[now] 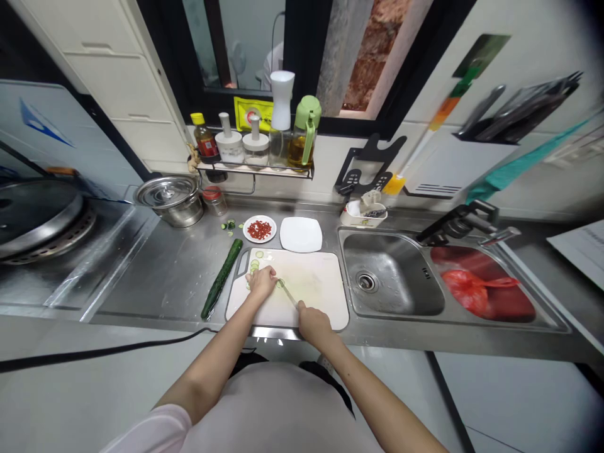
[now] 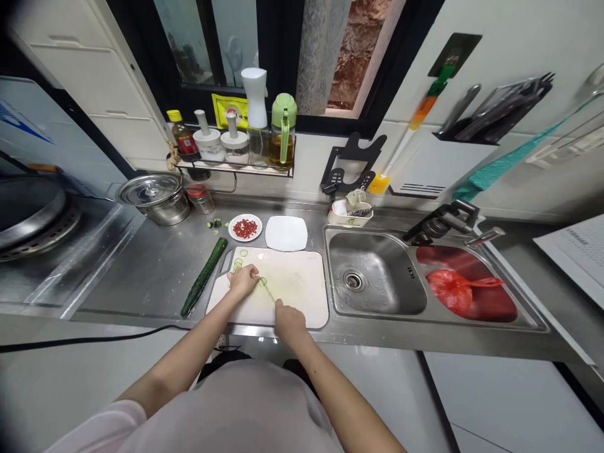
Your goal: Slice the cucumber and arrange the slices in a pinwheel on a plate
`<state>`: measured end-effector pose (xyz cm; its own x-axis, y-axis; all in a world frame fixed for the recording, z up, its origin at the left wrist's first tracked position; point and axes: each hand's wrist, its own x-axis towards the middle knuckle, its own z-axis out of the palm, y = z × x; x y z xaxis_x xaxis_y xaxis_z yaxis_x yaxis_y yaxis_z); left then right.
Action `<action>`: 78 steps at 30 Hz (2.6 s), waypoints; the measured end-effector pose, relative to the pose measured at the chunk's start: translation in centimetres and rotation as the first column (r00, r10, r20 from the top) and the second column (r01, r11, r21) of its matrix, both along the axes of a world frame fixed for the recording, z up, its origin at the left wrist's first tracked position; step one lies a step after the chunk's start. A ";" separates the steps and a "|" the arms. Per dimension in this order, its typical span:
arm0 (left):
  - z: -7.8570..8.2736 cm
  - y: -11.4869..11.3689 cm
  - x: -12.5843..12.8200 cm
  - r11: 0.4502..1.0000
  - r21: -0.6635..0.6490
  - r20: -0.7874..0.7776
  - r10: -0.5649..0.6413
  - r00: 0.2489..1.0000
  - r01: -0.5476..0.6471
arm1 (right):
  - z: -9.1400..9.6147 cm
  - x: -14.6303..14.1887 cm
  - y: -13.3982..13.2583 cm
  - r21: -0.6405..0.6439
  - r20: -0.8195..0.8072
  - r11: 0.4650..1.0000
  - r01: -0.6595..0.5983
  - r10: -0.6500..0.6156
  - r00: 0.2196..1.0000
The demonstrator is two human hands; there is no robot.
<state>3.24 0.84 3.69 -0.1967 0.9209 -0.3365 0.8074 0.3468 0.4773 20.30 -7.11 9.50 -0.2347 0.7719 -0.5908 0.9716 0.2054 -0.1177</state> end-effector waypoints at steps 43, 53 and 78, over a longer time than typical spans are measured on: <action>0.0 0.2 -0.1 1.000 -0.013 -0.016 -0.002 1.000 0.002 | 0.3 1.1 0.5 -0.043 -0.057 0.999 -0.006 0.003 0.998; -0.5 0.3 -0.2 1.000 -0.024 -0.026 -0.007 1.000 0.007 | -0.2 1.5 0.4 -0.061 -0.056 0.998 0.009 -0.013 0.998; -0.5 -0.5 0.1 1.000 0.015 -0.049 0.008 0.999 -0.007 | 0.5 1.8 -0.8 -0.064 -0.045 0.998 0.025 -0.028 0.999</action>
